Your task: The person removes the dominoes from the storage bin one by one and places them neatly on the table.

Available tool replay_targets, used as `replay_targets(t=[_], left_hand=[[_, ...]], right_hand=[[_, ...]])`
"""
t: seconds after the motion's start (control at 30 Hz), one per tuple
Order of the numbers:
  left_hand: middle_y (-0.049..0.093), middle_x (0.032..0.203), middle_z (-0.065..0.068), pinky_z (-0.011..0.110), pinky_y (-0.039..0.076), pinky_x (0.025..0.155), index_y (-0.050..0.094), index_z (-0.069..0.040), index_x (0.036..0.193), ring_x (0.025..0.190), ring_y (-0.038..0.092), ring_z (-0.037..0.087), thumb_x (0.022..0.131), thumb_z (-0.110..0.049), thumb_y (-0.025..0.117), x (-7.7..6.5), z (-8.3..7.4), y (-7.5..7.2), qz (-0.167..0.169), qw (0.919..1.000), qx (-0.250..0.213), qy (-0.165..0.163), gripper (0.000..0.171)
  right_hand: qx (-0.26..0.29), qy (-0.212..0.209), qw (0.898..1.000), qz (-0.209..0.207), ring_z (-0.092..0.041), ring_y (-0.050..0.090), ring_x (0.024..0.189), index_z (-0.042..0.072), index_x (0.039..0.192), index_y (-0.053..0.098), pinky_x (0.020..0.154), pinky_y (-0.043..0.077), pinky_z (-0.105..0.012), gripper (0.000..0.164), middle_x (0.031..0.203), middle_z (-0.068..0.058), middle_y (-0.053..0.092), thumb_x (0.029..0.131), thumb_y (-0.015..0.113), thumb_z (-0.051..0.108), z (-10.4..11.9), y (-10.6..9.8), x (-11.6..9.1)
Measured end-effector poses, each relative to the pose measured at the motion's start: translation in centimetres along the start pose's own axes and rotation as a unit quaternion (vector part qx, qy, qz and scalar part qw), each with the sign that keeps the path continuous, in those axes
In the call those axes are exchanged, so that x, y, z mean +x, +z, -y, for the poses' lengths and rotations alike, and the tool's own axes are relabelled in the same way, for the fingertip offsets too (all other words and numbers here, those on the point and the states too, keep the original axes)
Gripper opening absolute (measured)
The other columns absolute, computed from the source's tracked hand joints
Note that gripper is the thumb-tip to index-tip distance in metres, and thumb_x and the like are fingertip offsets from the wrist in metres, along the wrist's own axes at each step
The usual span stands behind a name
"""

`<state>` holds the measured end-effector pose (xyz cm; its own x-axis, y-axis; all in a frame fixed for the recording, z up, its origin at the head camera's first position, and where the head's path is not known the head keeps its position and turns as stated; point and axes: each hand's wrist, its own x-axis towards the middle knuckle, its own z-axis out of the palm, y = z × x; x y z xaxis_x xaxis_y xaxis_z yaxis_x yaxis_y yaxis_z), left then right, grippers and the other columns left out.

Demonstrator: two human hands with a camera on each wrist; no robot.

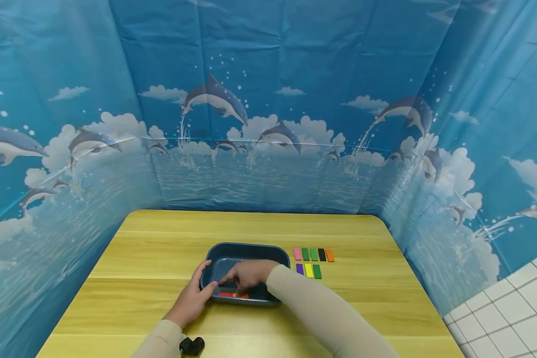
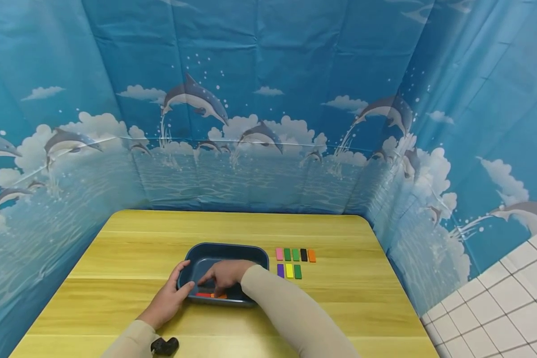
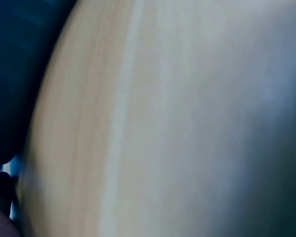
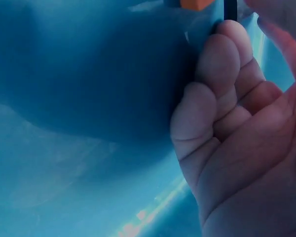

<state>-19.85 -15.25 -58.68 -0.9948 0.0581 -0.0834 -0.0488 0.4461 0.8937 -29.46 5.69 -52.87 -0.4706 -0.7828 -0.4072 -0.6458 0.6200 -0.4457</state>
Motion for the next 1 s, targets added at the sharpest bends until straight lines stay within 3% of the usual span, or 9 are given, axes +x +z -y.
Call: replay_targets(t=[0.07, 0.17, 0.27, 0.33, 0.57, 0.8, 1.0], left_hand=[[0.031, 0.17, 0.025, 0.071, 0.036, 0.117, 0.028, -0.038, 0.163, 0.15, 0.04, 0.052, 0.108, -0.039, 0.059, 0.0, 0.0, 0.0, 0.0, 1.0, 0.001, 0.002, 0.063], [0.031, 0.17, 0.025, 0.07, 0.037, 0.116, 0.027, -0.037, 0.163, 0.15, 0.04, 0.052, 0.108, -0.039, 0.059, 0.0, 0.0, -0.1, 0.0, 1.0, 0.001, 0.004, 0.064], [0.028, 0.171, 0.025, 0.071, 0.036, 0.116, 0.027, -0.037, 0.164, 0.151, 0.038, 0.053, 0.108, -0.039, 0.058, 0.0, 0.1, 0.0, 0.002, 1.0, -0.002, 0.004, 0.064], [0.027, 0.171, 0.024, 0.072, 0.035, 0.116, 0.026, -0.037, 0.164, 0.151, 0.037, 0.053, 0.108, -0.039, 0.058, 0.0, 0.1, 0.0, 0.003, 1.0, -0.002, 0.004, 0.064], [0.027, 0.172, 0.023, 0.072, 0.034, 0.117, 0.027, -0.038, 0.163, 0.151, 0.038, 0.053, 0.108, -0.039, 0.059, 0.0, 0.2, 0.0, 0.003, 1.0, -0.008, 0.004, 0.063], [0.029, 0.171, 0.023, 0.071, 0.035, 0.117, 0.027, -0.039, 0.163, 0.15, 0.04, 0.051, 0.108, -0.036, 0.059, 0.0, 0.1, 0.1, 0.003, 1.0, -0.006, -0.006, 0.063], [0.027, 0.172, 0.021, 0.072, 0.034, 0.117, 0.026, -0.037, 0.164, 0.152, 0.036, 0.052, 0.109, -0.036, 0.058, 0.0, -0.3, 0.0, 0.004, 1.0, 0.001, -0.006, 0.064]], right_hand=[[-0.001, -0.001, 1.0, -0.003, -0.005, 0.054, 0.067, 0.036, 0.143, 0.066, 0.063, 0.047, -0.019, 0.053, 0.082, 0.008, 0.064, 0.095, 0.08, 0.018, 0.2, 0.1, 0.2], [-0.002, -0.003, 1.0, -0.016, -0.002, 0.056, 0.074, 0.033, 0.139, 0.07, 0.071, 0.05, -0.018, 0.047, 0.1, 0.013, 0.073, 0.095, 0.079, 0.019, 0.3, 0.3, 0.5], [0.0, -0.004, 0.999, -0.033, 0.0, 0.058, 0.084, 0.031, 0.136, 0.072, 0.08, 0.053, -0.018, 0.043, 0.119, 0.016, 0.074, 0.095, 0.078, 0.021, 0.2, 0.7, 0.7], [-0.001, -0.005, 0.999, -0.043, 0.001, 0.059, 0.088, 0.031, 0.136, 0.073, 0.084, 0.053, -0.018, 0.042, 0.121, 0.016, 0.074, 0.095, 0.078, 0.022, 0.0, 0.9, 0.9], [0.017, 0.003, 0.998, -0.059, -0.004, 0.058, 0.079, 0.032, 0.137, 0.072, 0.073, 0.052, -0.019, 0.042, 0.102, 0.014, 0.07, 0.097, 0.077, 0.02, -0.1, 1.2, 1.2], [-0.019, 0.037, 0.996, -0.074, -0.005, 0.056, 0.082, 0.034, 0.14, 0.069, 0.081, 0.052, -0.022, 0.043, 0.109, 0.009, 0.07, 0.098, 0.076, 0.028, -0.5, 0.8, 0.7], [0.044, 0.04, 0.997, -0.052, -0.008, 0.054, 0.068, 0.03, 0.14, 0.069, 0.063, 0.046, -0.022, 0.05, 0.08, 0.006, 0.061, 0.094, 0.077, 0.011, -0.9, 0.3, -0.1]])
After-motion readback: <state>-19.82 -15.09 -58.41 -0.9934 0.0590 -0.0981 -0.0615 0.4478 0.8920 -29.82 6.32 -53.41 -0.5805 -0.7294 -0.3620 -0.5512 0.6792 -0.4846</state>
